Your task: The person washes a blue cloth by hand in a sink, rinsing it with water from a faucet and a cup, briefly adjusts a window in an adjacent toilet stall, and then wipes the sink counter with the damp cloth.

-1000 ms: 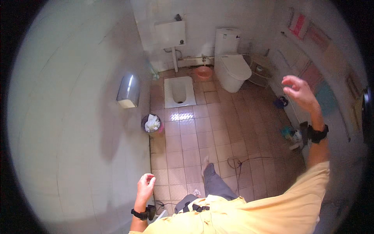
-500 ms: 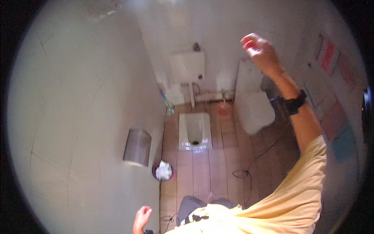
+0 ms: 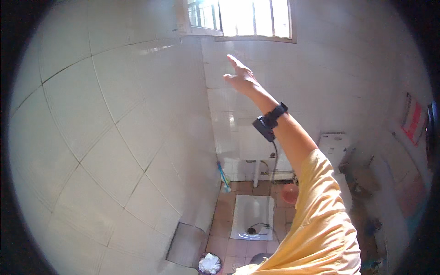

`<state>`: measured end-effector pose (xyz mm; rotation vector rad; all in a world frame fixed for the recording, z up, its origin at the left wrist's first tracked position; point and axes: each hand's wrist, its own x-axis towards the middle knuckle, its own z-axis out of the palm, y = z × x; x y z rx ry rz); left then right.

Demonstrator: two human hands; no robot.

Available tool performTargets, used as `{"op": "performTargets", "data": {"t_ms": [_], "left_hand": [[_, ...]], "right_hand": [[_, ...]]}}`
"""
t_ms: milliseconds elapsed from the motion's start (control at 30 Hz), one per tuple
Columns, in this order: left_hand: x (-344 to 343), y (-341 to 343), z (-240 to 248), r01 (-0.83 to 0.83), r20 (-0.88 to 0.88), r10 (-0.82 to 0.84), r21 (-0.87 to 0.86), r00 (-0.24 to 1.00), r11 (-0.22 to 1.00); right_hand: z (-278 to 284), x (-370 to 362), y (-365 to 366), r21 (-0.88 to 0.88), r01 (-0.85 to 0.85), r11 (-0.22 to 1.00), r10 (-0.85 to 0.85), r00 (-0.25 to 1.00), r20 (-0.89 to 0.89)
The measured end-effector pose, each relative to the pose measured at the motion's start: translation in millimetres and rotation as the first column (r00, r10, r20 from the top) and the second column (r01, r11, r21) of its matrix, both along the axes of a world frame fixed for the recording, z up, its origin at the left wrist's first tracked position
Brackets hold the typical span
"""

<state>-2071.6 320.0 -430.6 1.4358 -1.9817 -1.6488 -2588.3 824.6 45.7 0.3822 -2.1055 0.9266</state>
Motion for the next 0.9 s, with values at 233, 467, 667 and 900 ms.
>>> {"op": "performTargets", "data": {"t_ms": [233,467,667,900], "left_hand": [[54.0,103.1,1.7,-0.076,-0.124,0.068,-0.06,0.99,0.995],[-0.1,109.2,40.3,-0.016,-0.154,0.002,-0.091,0.988,0.996],[-40.3,107.9,50.2,0.073,-0.125,-0.08,-0.063,0.989,0.995],[-53.5,89.1,48.9,0.117,-0.112,-0.122,-0.052,0.986,0.992]], "right_hand": [[45.4,22.5,5.5,0.142,-0.01,0.99,0.027,0.993,-0.119],[61.7,-7.5,3.1,0.034,0.035,0.999,-0.033,0.997,-0.066],[51.9,-34.3,-2.3,0.037,0.136,0.99,-0.121,0.956,-0.268],[25.3,0.4,50.0,-0.194,0.07,0.978,-0.121,0.956,-0.266]]}}
